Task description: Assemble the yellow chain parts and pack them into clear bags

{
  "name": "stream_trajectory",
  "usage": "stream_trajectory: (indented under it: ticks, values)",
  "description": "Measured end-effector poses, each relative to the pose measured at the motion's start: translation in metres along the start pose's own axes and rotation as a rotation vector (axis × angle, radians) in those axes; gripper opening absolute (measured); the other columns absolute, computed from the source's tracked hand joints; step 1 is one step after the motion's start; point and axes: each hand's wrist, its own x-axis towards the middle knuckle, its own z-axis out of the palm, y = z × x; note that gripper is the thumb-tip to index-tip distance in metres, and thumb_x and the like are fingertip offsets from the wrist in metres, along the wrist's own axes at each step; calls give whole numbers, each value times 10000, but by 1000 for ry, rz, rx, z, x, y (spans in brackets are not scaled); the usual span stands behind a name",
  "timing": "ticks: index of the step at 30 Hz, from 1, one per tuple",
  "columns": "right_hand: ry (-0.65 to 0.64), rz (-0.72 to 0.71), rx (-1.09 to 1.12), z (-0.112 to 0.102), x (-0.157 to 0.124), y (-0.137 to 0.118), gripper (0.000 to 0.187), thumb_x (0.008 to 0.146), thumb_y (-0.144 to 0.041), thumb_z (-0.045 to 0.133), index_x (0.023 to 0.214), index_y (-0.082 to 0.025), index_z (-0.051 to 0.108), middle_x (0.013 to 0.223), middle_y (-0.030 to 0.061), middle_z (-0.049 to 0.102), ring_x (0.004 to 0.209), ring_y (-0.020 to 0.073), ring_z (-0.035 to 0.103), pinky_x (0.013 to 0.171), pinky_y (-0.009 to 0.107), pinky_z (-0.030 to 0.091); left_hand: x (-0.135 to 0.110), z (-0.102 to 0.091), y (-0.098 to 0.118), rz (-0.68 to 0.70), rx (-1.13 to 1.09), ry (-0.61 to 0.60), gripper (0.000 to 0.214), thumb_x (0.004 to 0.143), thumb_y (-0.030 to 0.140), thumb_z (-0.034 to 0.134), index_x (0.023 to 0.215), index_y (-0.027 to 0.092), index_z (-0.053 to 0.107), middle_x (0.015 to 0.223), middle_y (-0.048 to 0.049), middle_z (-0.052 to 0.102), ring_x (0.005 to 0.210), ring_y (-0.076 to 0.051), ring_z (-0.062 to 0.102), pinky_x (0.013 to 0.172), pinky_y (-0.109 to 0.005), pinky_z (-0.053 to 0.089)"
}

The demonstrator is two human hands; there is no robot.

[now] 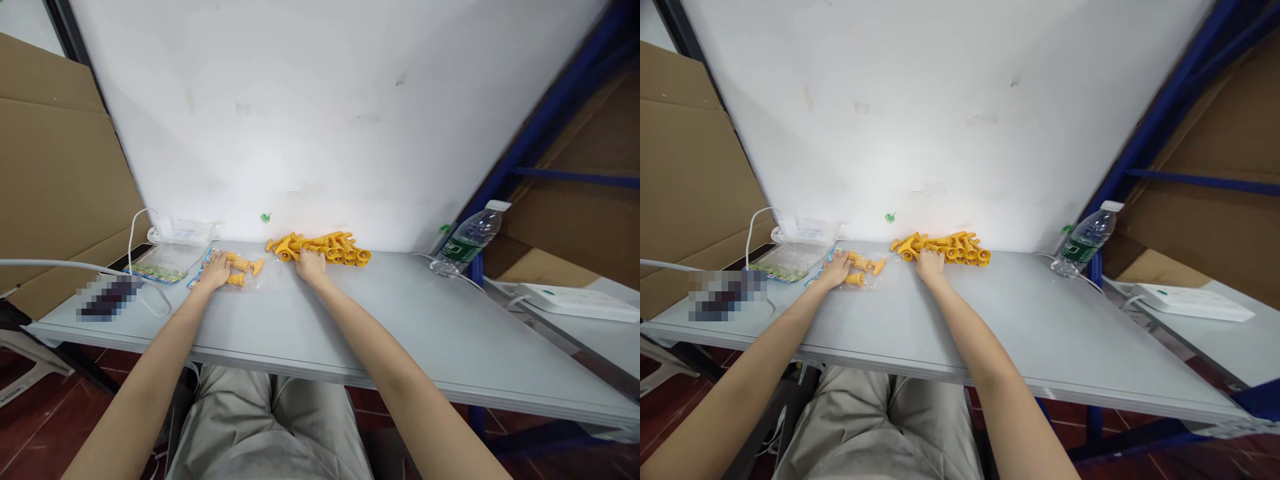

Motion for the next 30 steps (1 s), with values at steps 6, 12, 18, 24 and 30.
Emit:
stream_trajectory:
  ticks: [6,12,18,24,30]
  values:
    - [189,71,511,1,7,1,259,827,-315,583,1032,-162,549,1030,106,673,952,249,608,801,333,433,-1,2,-1,-11,51,-91,545,946,348,293,1469,215,365,1577,-87,266,1479,-260,163,1187,-543,132]
    - [455,133,965,-16,6,-9,274,781,-385,616,936,-177,525,964,74,640,878,188,589,774,288,471,1,2,-2,-20,67,-122,571,955,362,255,1498,196,312,1590,-81,218,1483,-236,150,1197,-503,143]
    - [494,15,1042,-37,-6,-4,422,858,-494,524,1143,-184,554,1067,85,643,846,179,626,696,268,487,0,2,-1,-18,54,-100,565,949,356,272,1486,193,338,1580,-89,251,1477,-228,174,1199,-482,158]
    - [-109,-159,655,-48,-10,18,318,744,-326,732,1021,-173,702,744,36,649,640,176,589,557,262,449,0,6,5,-10,47,-118,572,950,353,261,1496,194,318,1593,-73,218,1482,-211,155,1209,-450,128]
    - [-376,-345,390,-49,-17,4,128,664,-83,736,706,-191,679,591,5,561,539,138,509,455,229,359,-4,13,21,10,40,-137,572,957,357,255,1503,193,301,1595,-71,213,1486,-209,141,1210,-467,113]
